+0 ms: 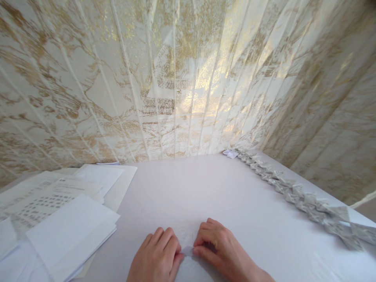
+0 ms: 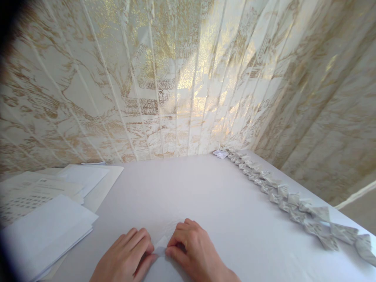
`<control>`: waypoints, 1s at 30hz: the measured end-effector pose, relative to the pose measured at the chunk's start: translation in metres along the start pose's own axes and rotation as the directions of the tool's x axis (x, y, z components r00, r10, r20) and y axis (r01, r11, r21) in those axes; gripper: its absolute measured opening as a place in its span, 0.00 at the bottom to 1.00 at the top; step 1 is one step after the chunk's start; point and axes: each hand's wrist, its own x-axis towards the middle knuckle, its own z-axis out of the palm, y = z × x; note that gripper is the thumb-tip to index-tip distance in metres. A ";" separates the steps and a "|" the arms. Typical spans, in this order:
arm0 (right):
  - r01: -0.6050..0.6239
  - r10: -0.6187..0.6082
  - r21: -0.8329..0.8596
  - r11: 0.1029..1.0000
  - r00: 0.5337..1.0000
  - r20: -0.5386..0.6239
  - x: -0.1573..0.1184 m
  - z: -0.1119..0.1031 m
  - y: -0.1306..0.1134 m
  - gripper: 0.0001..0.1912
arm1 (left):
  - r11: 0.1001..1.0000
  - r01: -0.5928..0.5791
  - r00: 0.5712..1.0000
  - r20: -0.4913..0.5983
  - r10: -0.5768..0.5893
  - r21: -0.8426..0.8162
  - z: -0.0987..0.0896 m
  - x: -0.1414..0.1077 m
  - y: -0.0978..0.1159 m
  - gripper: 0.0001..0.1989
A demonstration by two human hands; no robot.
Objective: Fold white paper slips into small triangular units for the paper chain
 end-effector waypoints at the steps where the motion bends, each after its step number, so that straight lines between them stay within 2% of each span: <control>1: -0.020 0.020 -0.004 1.000 1.000 -0.004 0.000 0.001 -0.001 0.10 | 1.000 0.024 1.000 0.016 -0.024 -0.019 -0.001 0.000 0.000 0.07; 3: -0.063 0.063 -0.017 0.998 0.998 -0.009 0.000 0.003 -0.002 0.10 | 0.994 0.082 0.995 0.070 -0.077 -0.074 -0.003 0.001 0.001 0.06; 6: -0.109 0.108 -0.047 0.993 0.994 -0.014 0.000 0.006 -0.003 0.11 | 0.979 0.154 0.980 0.145 -0.134 -0.133 -0.006 0.002 0.001 0.09; 11: -0.119 0.118 -0.099 0.988 0.993 -0.011 -0.001 0.006 -0.004 0.11 | 0.972 0.200 0.968 0.179 -0.176 -0.122 -0.007 0.006 0.000 0.12; 22: -0.153 0.153 -0.006 0.988 0.985 0.083 0.000 -0.011 -0.006 0.10 | 0.972 0.201 0.958 0.233 -0.169 -0.119 -0.005 0.006 -0.001 0.11; 25: -0.144 0.148 -0.060 0.988 0.986 0.071 -0.001 -0.013 -0.008 0.10 | 0.974 0.196 0.960 0.223 -0.168 -0.110 -0.006 0.006 0.000 0.11; 30: -0.037 0.039 -0.194 0.980 0.999 0.002 -0.004 -0.005 -0.005 0.09 | 0.981 0.145 0.972 0.201 -0.117 -0.132 -0.006 0.006 0.002 0.07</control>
